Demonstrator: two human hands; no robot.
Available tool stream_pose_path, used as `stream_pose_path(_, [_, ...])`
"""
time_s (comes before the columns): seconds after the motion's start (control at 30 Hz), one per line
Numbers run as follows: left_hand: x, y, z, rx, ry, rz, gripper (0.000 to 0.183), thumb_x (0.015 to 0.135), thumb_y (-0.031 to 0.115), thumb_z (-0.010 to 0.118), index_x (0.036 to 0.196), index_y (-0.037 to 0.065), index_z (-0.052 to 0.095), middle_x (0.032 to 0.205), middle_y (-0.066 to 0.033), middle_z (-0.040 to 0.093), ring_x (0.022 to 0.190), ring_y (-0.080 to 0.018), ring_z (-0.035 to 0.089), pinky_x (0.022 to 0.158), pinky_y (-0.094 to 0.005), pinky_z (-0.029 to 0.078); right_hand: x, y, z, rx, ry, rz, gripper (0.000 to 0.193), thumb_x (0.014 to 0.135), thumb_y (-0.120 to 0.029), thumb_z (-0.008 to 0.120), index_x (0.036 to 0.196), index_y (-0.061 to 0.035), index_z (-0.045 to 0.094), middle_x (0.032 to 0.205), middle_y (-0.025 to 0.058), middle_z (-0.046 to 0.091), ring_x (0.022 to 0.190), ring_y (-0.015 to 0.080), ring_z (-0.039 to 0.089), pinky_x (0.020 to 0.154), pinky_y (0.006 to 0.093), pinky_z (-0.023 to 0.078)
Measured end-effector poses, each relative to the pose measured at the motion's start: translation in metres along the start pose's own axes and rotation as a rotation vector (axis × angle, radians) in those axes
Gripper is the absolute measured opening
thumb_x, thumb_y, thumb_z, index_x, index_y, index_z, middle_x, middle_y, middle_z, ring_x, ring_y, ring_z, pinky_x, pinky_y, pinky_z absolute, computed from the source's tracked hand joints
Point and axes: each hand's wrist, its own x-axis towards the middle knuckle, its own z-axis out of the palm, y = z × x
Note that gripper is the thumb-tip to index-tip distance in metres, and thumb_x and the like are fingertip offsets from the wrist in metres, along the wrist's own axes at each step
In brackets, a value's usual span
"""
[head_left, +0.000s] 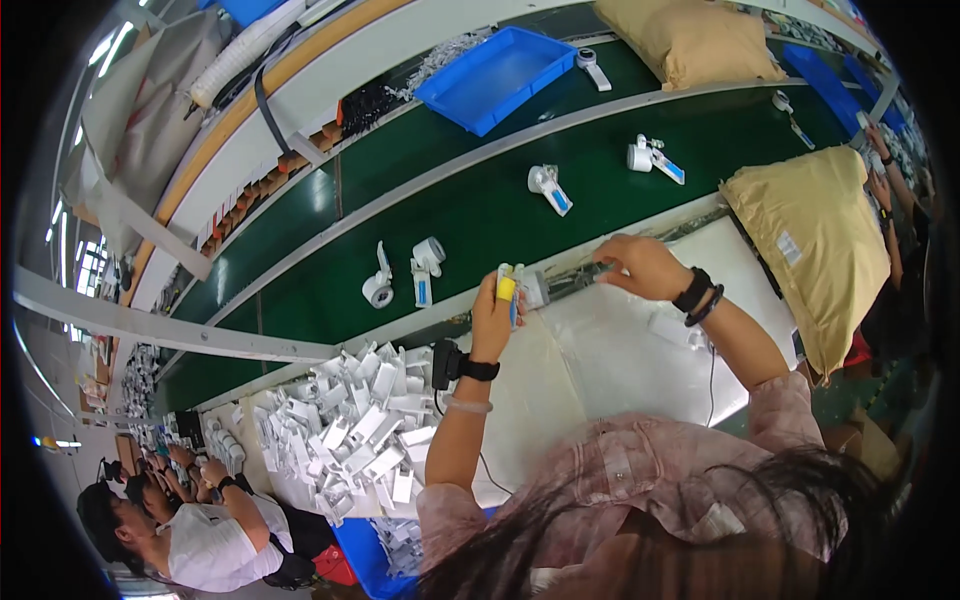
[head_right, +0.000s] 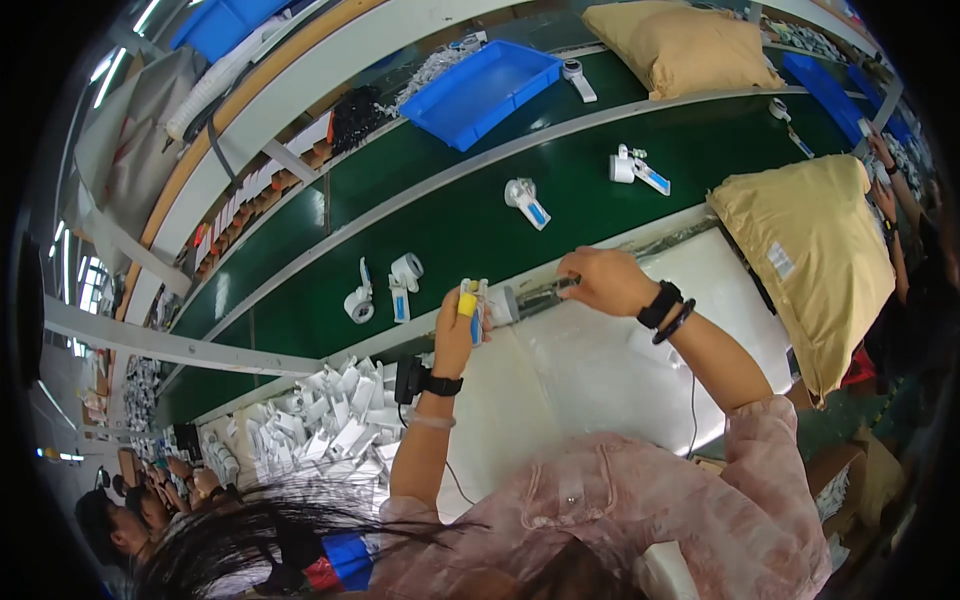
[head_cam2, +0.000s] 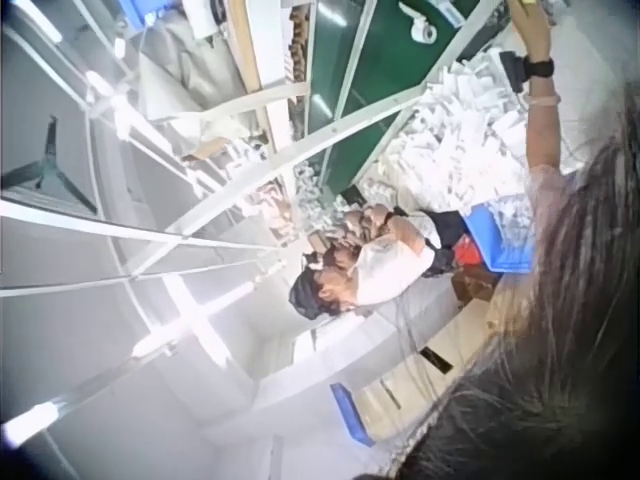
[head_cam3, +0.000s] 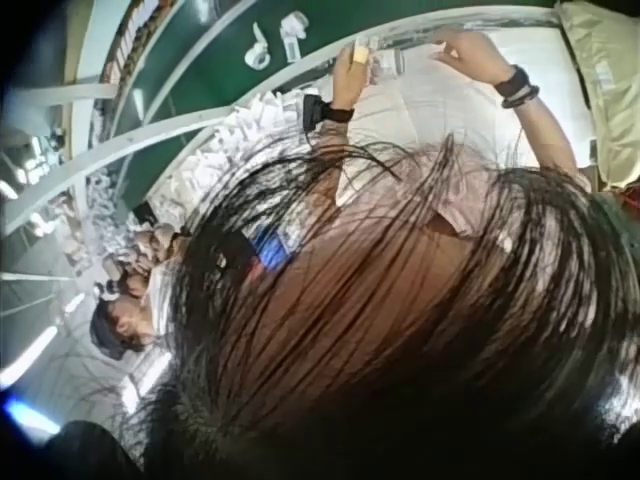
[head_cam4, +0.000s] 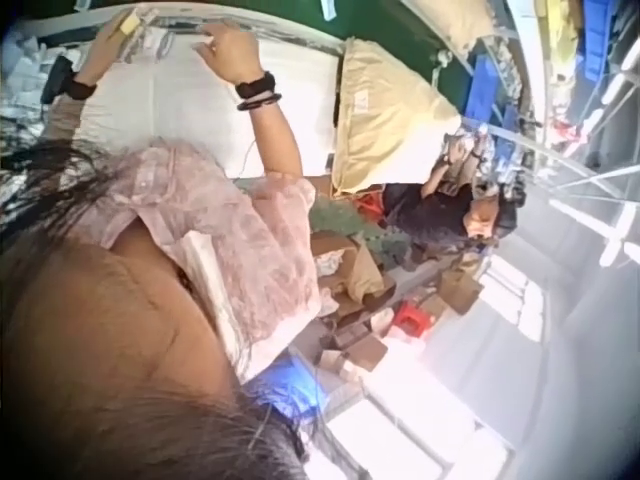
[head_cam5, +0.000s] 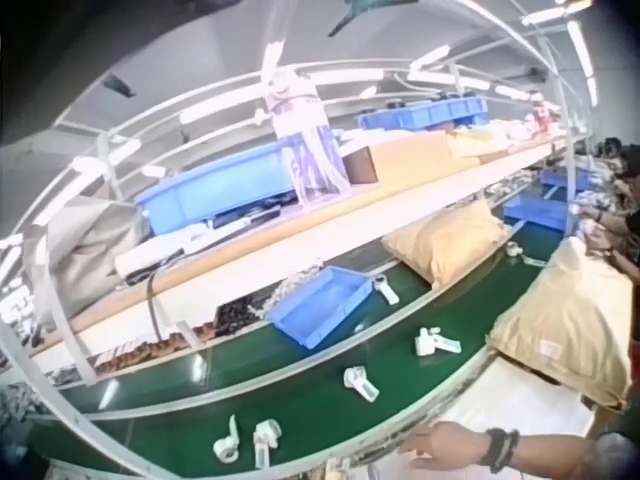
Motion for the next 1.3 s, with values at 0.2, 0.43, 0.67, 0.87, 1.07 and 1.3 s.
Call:
stream_pose_path(0.2, [0.109, -0.039, -0.037, -0.01, 0.129, -0.039, 0.024, 0.102, 0.017, 0.04, 0.118, 0.003, 0.051, 0.095, -0.0099, 0.065, 0.067, -0.0147, 0.063, 0.054, -0.0246, 0.051, 0.103, 0.082, 0.025, -0.226, 0.172, 0.141, 0.033, 0.082, -0.008, 0.065, 0.114, -0.0141, 0.06, 0.099, 0.0098, 0.063, 0.088, 0.0315, 0.064, 0.071, 0.0412, 0.052])
stream_pose_path(0.43, [0.155, -0.094, -0.105, 0.248, 0.497, 0.016, 0.034, 0.096, 0.009, 0.05, 0.127, -0.005, 0.047, 0.111, -0.0196, 0.061, 0.098, -0.0308, 0.062, 0.084, -0.0357, 0.051, 0.189, 0.138, 0.063, -0.485, 0.275, -0.223, 0.037, 0.08, -0.007, 0.063, 0.115, -0.0187, 0.061, 0.095, 0.0041, 0.061, 0.088, 0.0241, 0.063, 0.08, 0.0365, 0.049])
stream_pose_path(0.67, [0.086, -0.057, -0.052, 0.798, 0.502, 0.443, 0.044, 0.087, -0.001, 0.058, 0.129, -0.001, 0.047, 0.129, -0.0165, 0.05, 0.115, -0.0271, 0.054, 0.09, -0.0349, 0.048, 0.189, 0.129, 0.069, -0.377, 0.121, -0.154, 0.03, 0.075, -0.007, 0.066, 0.105, -0.0135, 0.064, 0.085, 0.0051, 0.061, 0.08, 0.029, 0.063, 0.073, 0.0386, 0.05])
stream_pose_path(0.87, [0.022, -0.041, 0.024, 0.274, 0.233, 0.299, 0.051, 0.084, 0.003, 0.067, 0.132, 0.003, 0.048, 0.127, -0.014, 0.053, 0.114, -0.0239, 0.056, 0.092, -0.0327, 0.048, 0.136, 0.062, 0.057, -0.248, -0.021, -0.156, 0.02, 0.068, -0.024, 0.066, 0.08, -0.008, 0.063, 0.078, 0.0113, 0.064, 0.069, 0.0333, 0.064, 0.066, 0.0445, 0.051])
stream_pose_path(1.07, [-0.031, -0.04, 0.049, 0.566, 0.075, 0.198, 0.06, 0.079, 0.02, 0.076, 0.129, 0.001, 0.049, 0.113, -0.0188, 0.06, 0.099, -0.0334, 0.061, 0.083, -0.0362, 0.05, 0.047, -0.016, 0.044, -0.01, -0.16, -0.119, 0.022, 0.073, -0.028, 0.065, 0.069, -0.0066, 0.062, 0.064, 0.013, 0.06, 0.061, 0.034, 0.061, 0.056, 0.0422, 0.049])
stream_pose_path(1.3, [-0.091, 0.032, 0.048, 0.557, -0.472, -0.135, 0.049, 0.08, 0.033, 0.075, 0.112, 0.003, 0.054, 0.074, -0.0083, 0.057, 0.067, -0.0222, 0.055, 0.062, -0.036, 0.044, -0.048, -0.058, 0.037, 0.42, -0.141, -0.189, 0.016, 0.085, -0.019, 0.07, 0.084, -0.0026, 0.069, 0.075, 0.0111, 0.062, 0.068, 0.0253, 0.06, 0.06, 0.0342, 0.047])
